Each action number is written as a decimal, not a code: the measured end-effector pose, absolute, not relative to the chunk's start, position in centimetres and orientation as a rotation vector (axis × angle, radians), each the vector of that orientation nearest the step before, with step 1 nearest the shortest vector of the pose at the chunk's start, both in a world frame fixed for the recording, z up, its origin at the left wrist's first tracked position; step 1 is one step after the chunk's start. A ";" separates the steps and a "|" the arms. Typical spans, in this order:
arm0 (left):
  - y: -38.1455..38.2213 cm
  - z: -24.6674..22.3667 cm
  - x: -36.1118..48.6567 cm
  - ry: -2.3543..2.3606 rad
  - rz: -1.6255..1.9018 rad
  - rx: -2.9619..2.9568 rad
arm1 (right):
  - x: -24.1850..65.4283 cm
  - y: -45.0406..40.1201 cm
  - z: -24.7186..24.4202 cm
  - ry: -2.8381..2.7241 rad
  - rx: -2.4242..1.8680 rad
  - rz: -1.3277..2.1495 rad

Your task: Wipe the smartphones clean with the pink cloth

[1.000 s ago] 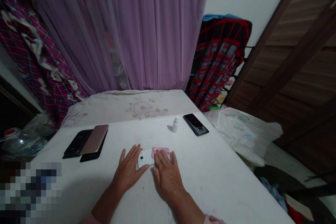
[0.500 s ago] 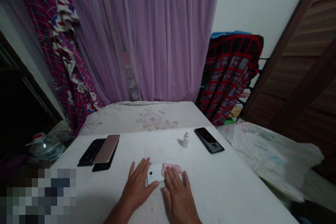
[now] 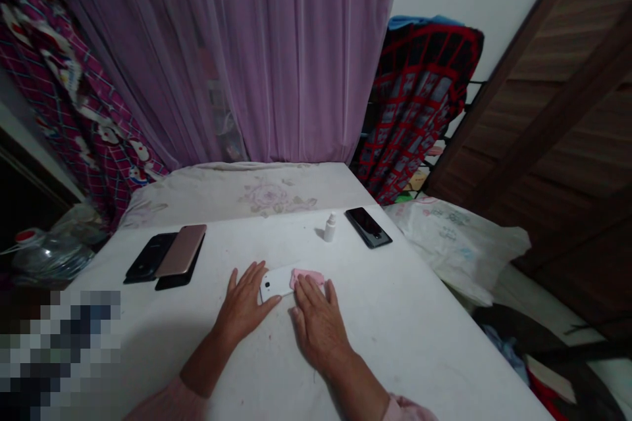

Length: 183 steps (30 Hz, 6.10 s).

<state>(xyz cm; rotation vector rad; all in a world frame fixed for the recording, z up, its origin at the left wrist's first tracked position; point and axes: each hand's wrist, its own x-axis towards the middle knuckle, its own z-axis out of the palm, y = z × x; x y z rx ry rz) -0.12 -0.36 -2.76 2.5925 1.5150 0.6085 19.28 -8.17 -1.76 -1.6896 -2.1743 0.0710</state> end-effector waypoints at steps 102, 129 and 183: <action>-1.6 -4.9 2.9 1.286 1.094 2.415 | 39.9 6.3 2.5 -1.129 -2.285 -0.018; 5.3 2.5 -12.8 2.382 0.219 2.198 | 24.2 -0.7 -3.3 -2.010 -1.766 -0.020; 1.4 0.8 -5.9 1.490 1.066 0.805 | 39.7 2.2 1.9 -1.142 -2.474 0.265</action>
